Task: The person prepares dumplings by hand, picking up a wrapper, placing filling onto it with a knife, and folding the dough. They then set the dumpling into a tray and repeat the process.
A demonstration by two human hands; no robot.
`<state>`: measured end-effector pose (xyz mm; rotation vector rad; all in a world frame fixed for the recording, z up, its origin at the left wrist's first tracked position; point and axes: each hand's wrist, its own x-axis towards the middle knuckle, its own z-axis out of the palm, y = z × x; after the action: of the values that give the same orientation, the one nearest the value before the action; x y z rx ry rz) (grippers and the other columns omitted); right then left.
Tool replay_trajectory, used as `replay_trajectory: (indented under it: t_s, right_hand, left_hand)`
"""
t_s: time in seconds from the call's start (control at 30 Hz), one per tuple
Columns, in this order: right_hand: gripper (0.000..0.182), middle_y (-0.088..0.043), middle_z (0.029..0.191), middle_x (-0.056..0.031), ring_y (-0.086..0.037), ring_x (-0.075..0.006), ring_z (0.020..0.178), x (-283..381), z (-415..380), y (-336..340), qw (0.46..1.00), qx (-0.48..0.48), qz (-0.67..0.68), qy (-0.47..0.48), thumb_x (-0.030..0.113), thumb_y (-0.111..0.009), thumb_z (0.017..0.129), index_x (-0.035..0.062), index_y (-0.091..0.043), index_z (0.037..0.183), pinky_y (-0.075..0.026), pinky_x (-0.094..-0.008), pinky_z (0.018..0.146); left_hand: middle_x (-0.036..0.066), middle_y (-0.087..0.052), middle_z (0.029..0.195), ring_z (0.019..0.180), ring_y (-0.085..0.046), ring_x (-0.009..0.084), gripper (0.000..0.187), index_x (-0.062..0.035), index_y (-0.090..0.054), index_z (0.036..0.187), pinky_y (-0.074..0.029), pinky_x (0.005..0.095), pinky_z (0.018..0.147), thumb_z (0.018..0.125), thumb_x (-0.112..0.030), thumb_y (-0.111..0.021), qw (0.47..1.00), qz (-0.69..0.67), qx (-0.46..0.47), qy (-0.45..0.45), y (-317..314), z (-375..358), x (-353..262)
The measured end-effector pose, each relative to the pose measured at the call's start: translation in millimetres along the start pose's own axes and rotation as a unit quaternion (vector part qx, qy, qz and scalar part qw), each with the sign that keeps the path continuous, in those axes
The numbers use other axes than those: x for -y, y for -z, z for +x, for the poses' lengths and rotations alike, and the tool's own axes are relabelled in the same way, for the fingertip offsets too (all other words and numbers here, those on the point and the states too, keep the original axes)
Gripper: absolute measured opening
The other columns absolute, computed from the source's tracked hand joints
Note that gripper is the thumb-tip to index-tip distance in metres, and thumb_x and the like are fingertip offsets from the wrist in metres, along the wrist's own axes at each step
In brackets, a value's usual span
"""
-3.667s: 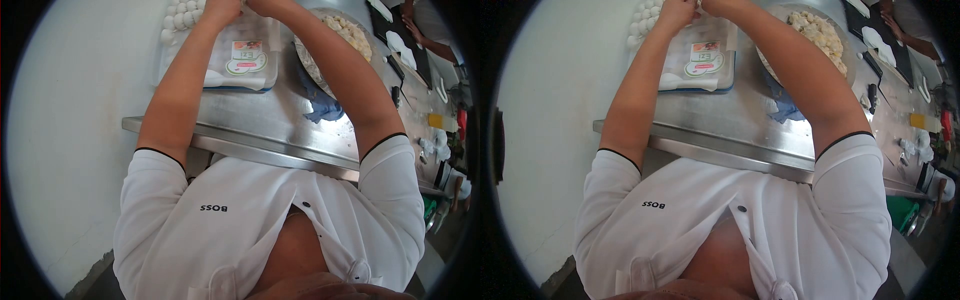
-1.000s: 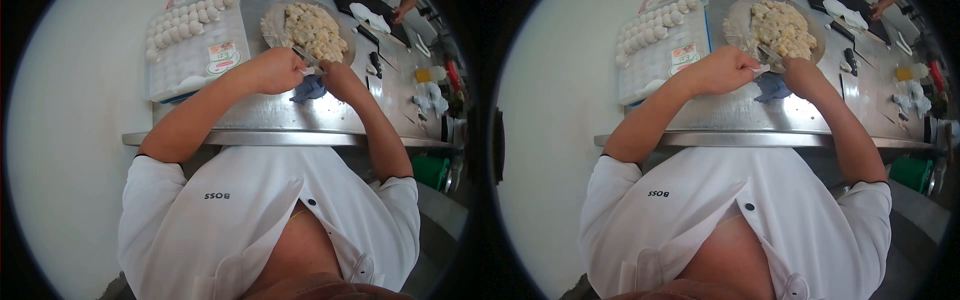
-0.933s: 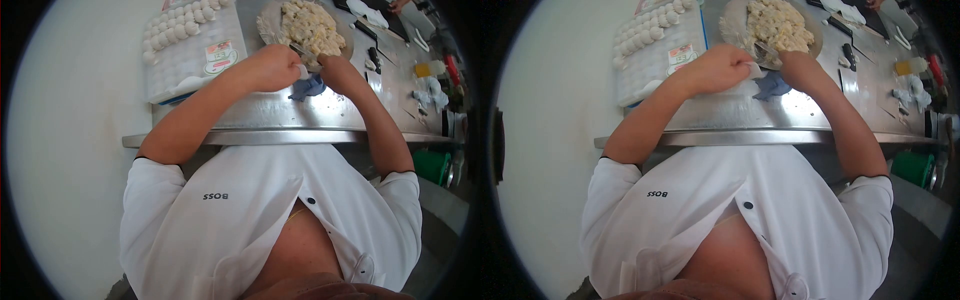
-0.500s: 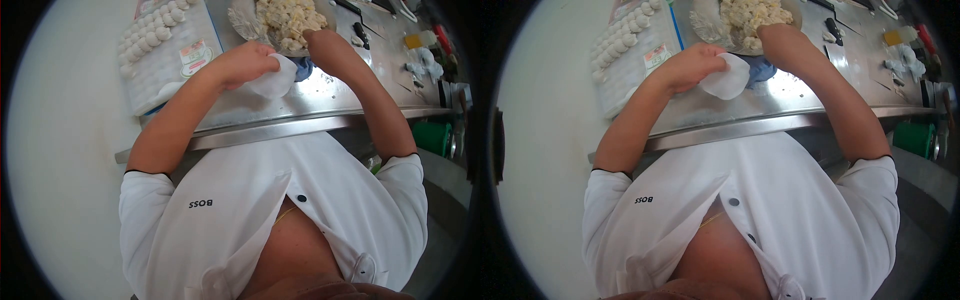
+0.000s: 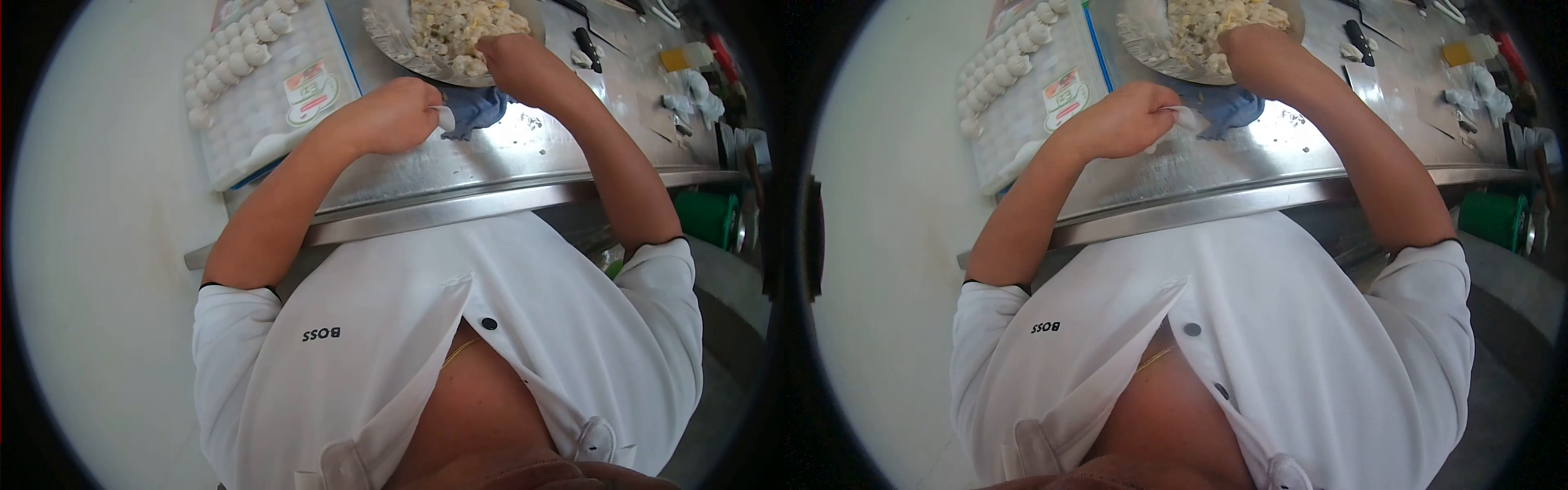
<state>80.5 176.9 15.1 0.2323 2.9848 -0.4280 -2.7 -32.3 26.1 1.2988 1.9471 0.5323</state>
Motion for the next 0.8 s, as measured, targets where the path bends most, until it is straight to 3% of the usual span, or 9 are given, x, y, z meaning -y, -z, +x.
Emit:
replay_trajectory:
  t_s: [0.1,0.3,0.37,0.4,0.47,0.6,0.7,0.8]
  right_hand:
    - [0.024,-0.066,0.090,-0.0260,-0.065,-0.0404,0.088,-6,14,-17,1.000,-0.009,-0.009,-0.027,0.007,-0.049,0.088,0.0010,-0.066,0.104,-0.050,-0.0465,0.081]
    - [0.025,-0.066,0.091,-0.0256,-0.065,-0.0410,0.087,0,-9,2,0.998,0.060,-0.003,-0.015,0.007,-0.047,0.088,0.0010,-0.066,0.104,-0.051,-0.0460,0.081]
    - [0.024,-0.066,0.092,-0.0258,-0.064,-0.0415,0.089,3,-13,11,0.999,0.019,0.006,-0.025,0.006,-0.047,0.088,-0.0002,-0.065,0.102,-0.050,-0.0461,0.081]
    - [0.024,-0.066,0.092,-0.0258,-0.064,-0.0415,0.089,0,-12,6,0.999,0.018,0.008,-0.028,0.006,-0.047,0.088,-0.0002,-0.065,0.102,-0.050,-0.0461,0.081]
    - [0.024,-0.065,0.092,-0.0261,-0.063,-0.0420,0.088,-7,-6,-6,0.994,0.085,0.022,-0.072,0.007,-0.047,0.088,-0.0017,-0.065,0.101,-0.050,-0.0464,0.081]
    - [0.023,-0.065,0.090,-0.0259,-0.064,-0.0429,0.085,0,-25,-3,0.996,0.045,0.075,-0.014,0.007,-0.046,0.088,-0.0024,-0.064,0.099,-0.050,-0.0466,0.080]
    - [0.024,-0.066,0.092,-0.0256,-0.064,-0.0419,0.087,-1,-19,4,0.999,-0.011,0.042,-0.001,0.006,-0.047,0.088,-0.0009,-0.064,0.102,-0.051,-0.0462,0.080]
    - [0.025,-0.066,0.092,-0.0256,-0.064,-0.0415,0.088,-7,0,-4,0.999,-0.007,0.001,-0.037,0.005,-0.047,0.088,-0.0002,-0.064,0.105,-0.051,-0.0461,0.080]
  left_hand:
    - [0.021,-0.067,0.097,0.089,-0.064,0.0334,0.032,0.0030,-0.064,0.109,-0.049,0.0383,0.081,0.090,-0.018,-0.050,0.999,-0.005,-0.034,0.023,-1,1,2]
    - [0.013,-0.069,0.098,0.091,-0.064,0.0221,0.031,0.0005,-0.064,0.112,-0.048,0.0338,0.083,0.093,-0.020,-0.051,0.987,-0.101,-0.092,0.080,-2,7,12]
    - [0.008,-0.068,0.098,0.092,-0.062,0.0160,0.030,0.0023,-0.064,0.111,-0.048,0.0304,0.083,0.094,-0.019,-0.054,0.955,-0.265,-0.056,0.120,-4,13,21]
    - [0.008,-0.068,0.098,0.092,-0.062,0.0160,0.030,0.0023,-0.064,0.111,-0.048,0.0304,0.083,0.094,-0.019,-0.054,0.956,-0.264,-0.053,0.120,-6,16,25]
    - [0.008,-0.068,0.099,0.090,-0.063,0.0148,0.028,0.0050,-0.064,0.109,-0.049,0.0283,0.081,0.093,-0.017,-0.056,0.928,-0.336,-0.051,0.155,-8,19,30]
    - [0.010,-0.069,0.097,0.087,-0.064,0.0154,0.029,0.0058,-0.064,0.108,-0.049,0.0283,0.079,0.092,-0.018,-0.059,0.923,-0.351,-0.051,0.151,-7,18,31]
    - [0.009,-0.069,0.096,0.084,-0.064,0.0153,0.030,0.0052,-0.065,0.107,-0.050,0.0282,0.078,0.091,-0.020,-0.061,0.936,-0.308,-0.038,0.165,-8,18,27]
    - [0.008,-0.069,0.093,0.083,-0.064,0.0151,0.031,0.0044,-0.066,0.106,-0.050,0.0280,0.076,0.090,-0.022,-0.062,0.942,-0.303,-0.018,0.143,-11,16,24]
